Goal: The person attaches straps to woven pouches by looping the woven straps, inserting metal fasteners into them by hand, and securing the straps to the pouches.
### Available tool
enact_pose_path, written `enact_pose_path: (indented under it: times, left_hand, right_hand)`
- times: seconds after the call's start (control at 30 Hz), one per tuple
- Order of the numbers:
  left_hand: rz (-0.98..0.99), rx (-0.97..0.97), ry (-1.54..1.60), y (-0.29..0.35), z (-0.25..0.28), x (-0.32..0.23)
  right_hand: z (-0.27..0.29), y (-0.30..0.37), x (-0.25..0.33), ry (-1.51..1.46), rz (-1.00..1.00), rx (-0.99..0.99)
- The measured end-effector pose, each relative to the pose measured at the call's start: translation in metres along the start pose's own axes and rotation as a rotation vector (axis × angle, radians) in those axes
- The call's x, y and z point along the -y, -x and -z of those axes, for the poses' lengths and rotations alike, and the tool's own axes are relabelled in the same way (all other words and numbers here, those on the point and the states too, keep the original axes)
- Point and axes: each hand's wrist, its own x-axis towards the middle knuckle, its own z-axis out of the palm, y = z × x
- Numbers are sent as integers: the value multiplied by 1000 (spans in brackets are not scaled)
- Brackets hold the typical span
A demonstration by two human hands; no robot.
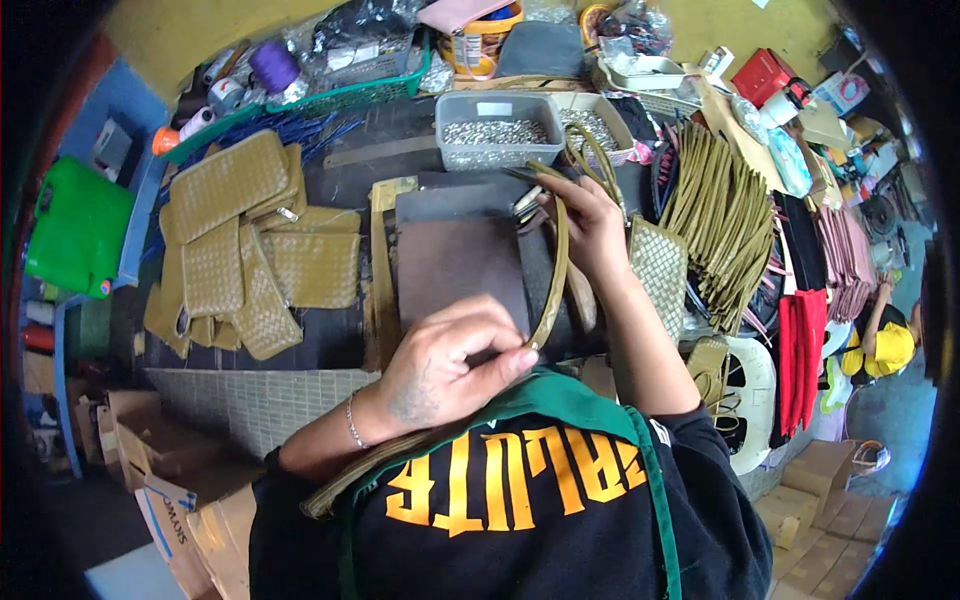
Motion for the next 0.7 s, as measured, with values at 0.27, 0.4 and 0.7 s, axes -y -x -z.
enact_pose_path:
  times: [0.27,0.4,0.7]
  left_hand:
    - [-55,48,21,7,4,0]
    - [-118,-17,-244,6,10,4]
    - [-146,-210,-449,4,18,0]
  right_hand:
    - [2,-18,-39,-340,-223,-55]
    - [16,3,19,-1258,-544,79]
    - [43,49,67,-1346,-505,249]
